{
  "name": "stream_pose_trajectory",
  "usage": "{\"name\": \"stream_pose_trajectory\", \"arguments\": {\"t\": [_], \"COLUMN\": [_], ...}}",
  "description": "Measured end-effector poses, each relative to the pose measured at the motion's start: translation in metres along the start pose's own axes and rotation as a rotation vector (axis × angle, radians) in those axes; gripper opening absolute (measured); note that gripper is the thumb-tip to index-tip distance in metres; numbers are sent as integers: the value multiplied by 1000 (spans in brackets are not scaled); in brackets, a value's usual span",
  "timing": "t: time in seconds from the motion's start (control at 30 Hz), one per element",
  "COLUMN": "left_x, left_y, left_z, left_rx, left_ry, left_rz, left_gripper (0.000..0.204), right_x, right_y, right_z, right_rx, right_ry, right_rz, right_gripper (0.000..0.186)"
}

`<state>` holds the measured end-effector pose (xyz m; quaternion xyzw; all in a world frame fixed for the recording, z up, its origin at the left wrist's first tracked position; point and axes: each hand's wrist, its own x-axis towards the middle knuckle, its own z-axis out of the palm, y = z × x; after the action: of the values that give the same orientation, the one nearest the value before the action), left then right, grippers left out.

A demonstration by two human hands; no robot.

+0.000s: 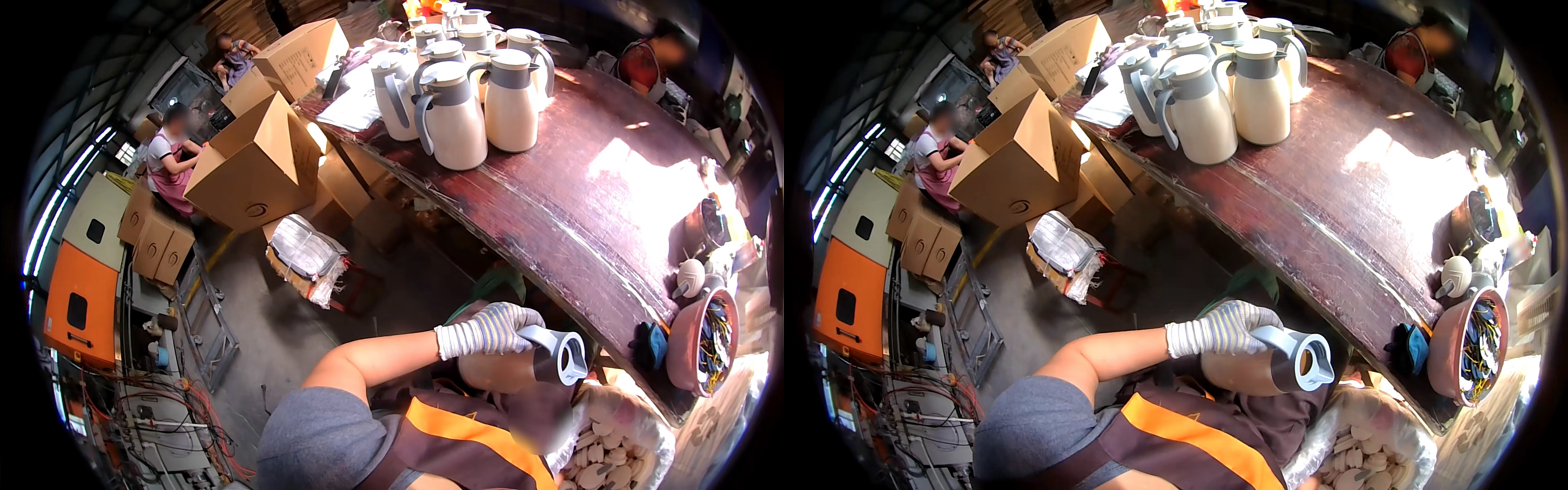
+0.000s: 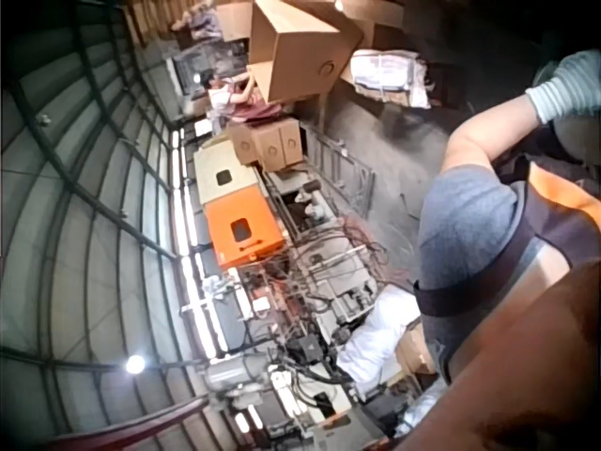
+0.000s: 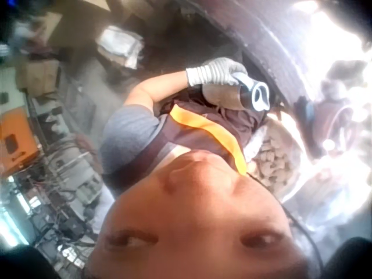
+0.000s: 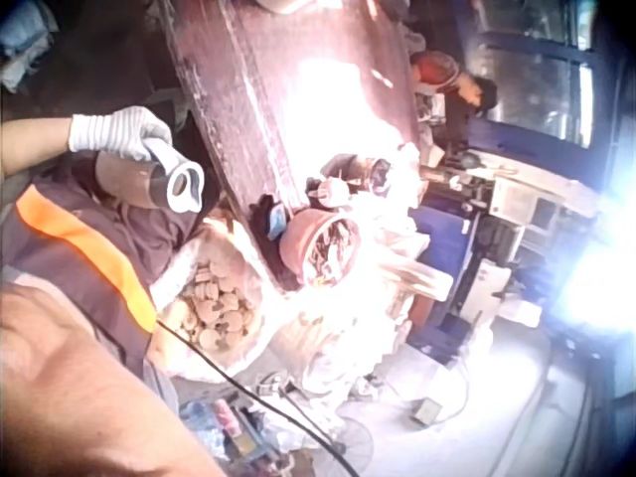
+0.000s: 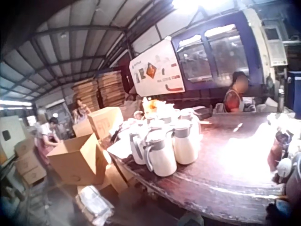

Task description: The person applies adhesive labels to the bodies of several insulated carafes while seated at a large table.

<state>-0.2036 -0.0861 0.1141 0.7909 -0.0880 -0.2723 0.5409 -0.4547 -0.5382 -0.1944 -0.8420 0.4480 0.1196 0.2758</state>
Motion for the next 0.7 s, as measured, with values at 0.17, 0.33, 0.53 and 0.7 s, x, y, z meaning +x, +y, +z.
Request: {"name": "stream_pose_trajectory", "arguments": {"t": [0.17,0.33,0.53,0.7], "left_x": [9,9,0,0], "left_y": [1,-6,-1,-9], "left_z": [9,14,11,9], "left_rx": [-67,-54,-40,-67], "left_ry": [-38,-2,15,4], "left_rz": [-71,40,28,-5], "left_gripper": [38,36,35,36], "right_x": [-1,1,2,3], "right_y": [-7,-16,-21,-22], "right_z": [19,22,22,22], "right_rx": [-4,-9,-23,-28], "right_ry": [-42,-69,-87,-101], "right_rz": [3,-13,-22,-30], "right_gripper": [43,45,48,51]}}
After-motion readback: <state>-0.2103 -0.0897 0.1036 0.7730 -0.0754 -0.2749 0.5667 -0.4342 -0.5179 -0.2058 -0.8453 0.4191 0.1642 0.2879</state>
